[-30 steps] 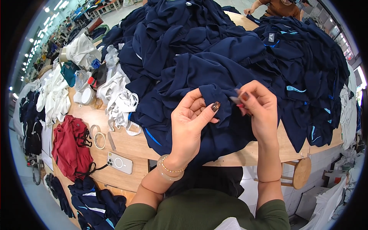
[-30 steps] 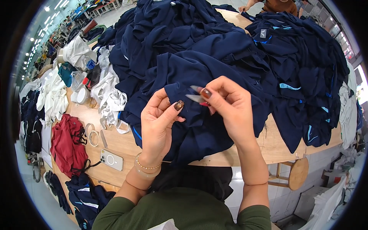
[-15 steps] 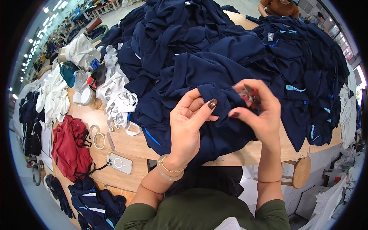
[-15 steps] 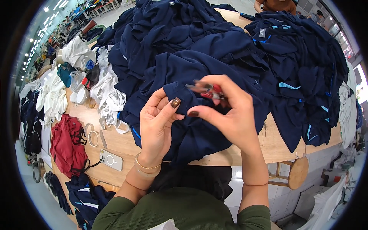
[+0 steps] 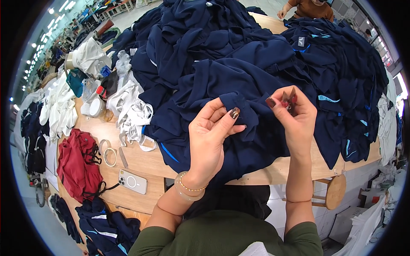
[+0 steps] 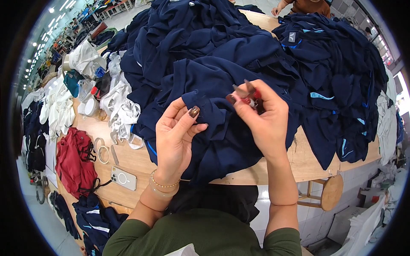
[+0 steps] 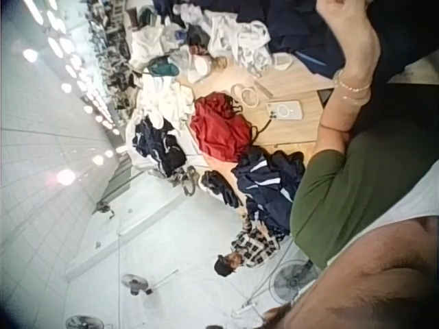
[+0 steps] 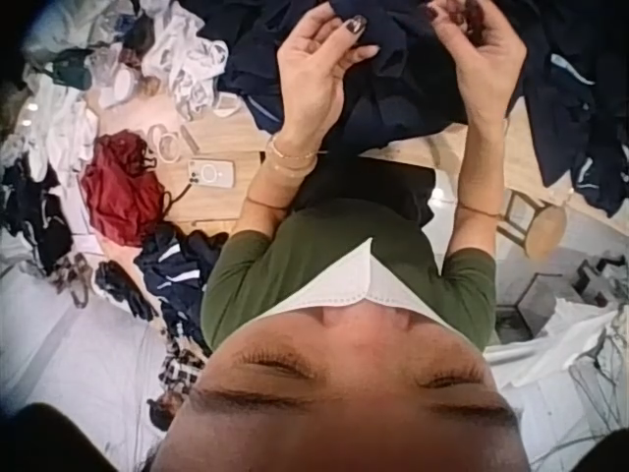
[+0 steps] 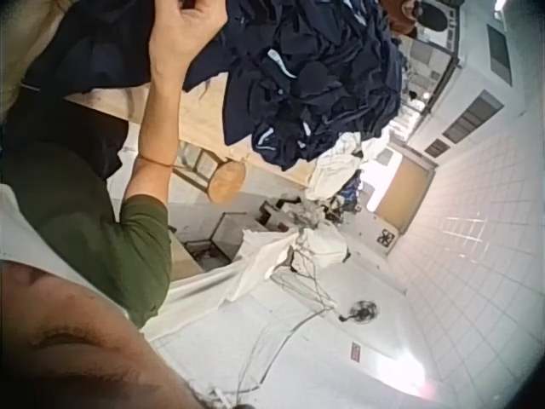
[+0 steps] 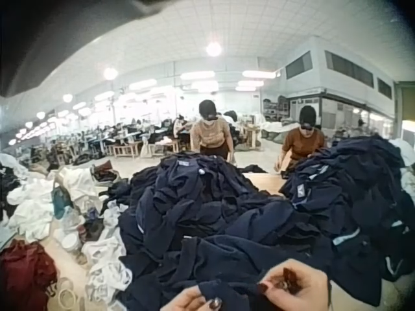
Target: Trimming loose threads from navy blue garments using small thread snips at a factory workbench.
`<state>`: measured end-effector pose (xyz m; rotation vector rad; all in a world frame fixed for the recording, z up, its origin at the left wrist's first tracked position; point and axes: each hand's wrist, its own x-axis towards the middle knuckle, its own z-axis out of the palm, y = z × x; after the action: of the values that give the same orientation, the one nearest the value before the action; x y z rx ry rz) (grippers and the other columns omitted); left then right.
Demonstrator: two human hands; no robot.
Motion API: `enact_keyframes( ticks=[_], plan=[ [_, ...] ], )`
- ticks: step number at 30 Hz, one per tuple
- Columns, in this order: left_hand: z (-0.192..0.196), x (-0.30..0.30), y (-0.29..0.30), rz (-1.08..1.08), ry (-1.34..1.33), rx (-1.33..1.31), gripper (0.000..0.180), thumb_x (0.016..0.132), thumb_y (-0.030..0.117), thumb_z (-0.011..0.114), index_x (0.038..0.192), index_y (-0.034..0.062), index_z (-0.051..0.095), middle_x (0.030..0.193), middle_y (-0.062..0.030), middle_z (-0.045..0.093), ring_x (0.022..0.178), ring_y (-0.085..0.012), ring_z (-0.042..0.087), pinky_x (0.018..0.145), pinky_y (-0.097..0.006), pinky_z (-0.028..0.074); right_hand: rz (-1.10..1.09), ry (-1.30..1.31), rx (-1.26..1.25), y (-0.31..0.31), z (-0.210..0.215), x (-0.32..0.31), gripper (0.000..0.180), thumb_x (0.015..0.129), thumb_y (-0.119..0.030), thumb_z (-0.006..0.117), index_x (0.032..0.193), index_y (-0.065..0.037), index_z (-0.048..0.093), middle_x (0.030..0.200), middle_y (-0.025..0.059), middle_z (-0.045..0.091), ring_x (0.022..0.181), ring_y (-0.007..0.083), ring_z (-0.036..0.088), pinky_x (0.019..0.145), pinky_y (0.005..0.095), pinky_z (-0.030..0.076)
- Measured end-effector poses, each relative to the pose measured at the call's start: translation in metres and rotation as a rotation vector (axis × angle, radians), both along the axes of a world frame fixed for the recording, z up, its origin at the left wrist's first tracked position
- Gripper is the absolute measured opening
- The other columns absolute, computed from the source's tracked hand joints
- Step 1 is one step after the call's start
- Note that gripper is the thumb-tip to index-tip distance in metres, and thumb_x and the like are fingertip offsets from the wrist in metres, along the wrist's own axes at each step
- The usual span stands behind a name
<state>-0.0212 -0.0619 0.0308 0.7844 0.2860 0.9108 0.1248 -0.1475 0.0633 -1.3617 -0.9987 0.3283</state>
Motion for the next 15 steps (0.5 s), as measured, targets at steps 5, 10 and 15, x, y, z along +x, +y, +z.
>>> enact_keyframes(
  ticks=[5,10,15],
  plan=[
    [0.001,0.0,0.001,-0.023,0.008,-0.004,0.028,0.092,-0.002,0.059,0.12,-0.0066,0.056,0.106,-0.0127,0.067,0.093,-0.0141,0.067,0.076,-0.027,0.06,0.024,0.108,0.036,-0.004,-0.002,0.012,0.017,0.09,-0.015,0.069,0.09,-0.001,0.059,0.082,-0.0011,0.055,0.071,0.0012,0.046,0.06,0.0151,0.032],
    [0.002,0.001,0.0,-0.017,0.013,0.004,0.028,0.091,-0.002,0.06,0.119,-0.0067,0.057,0.106,-0.0126,0.067,0.093,-0.0135,0.067,0.076,-0.027,0.059,-0.041,-0.211,-0.114,-0.015,0.01,0.007,0.015,0.084,-0.008,0.072,0.08,0.001,0.061,0.07,-0.0006,0.059,0.061,0.0049,0.05,0.054,0.02,0.038],
    [0.002,0.002,-0.001,-0.016,0.021,0.015,0.029,0.091,-0.003,0.06,0.119,-0.0066,0.057,0.105,-0.0124,0.067,0.093,-0.0128,0.066,0.077,-0.026,0.059,-0.096,-0.501,-0.124,-0.012,0.014,0.002,0.016,0.076,-0.006,0.077,0.078,0.002,0.063,0.068,0.0029,0.058,0.059,0.0069,0.052,0.053,0.0198,0.037]
  ],
)
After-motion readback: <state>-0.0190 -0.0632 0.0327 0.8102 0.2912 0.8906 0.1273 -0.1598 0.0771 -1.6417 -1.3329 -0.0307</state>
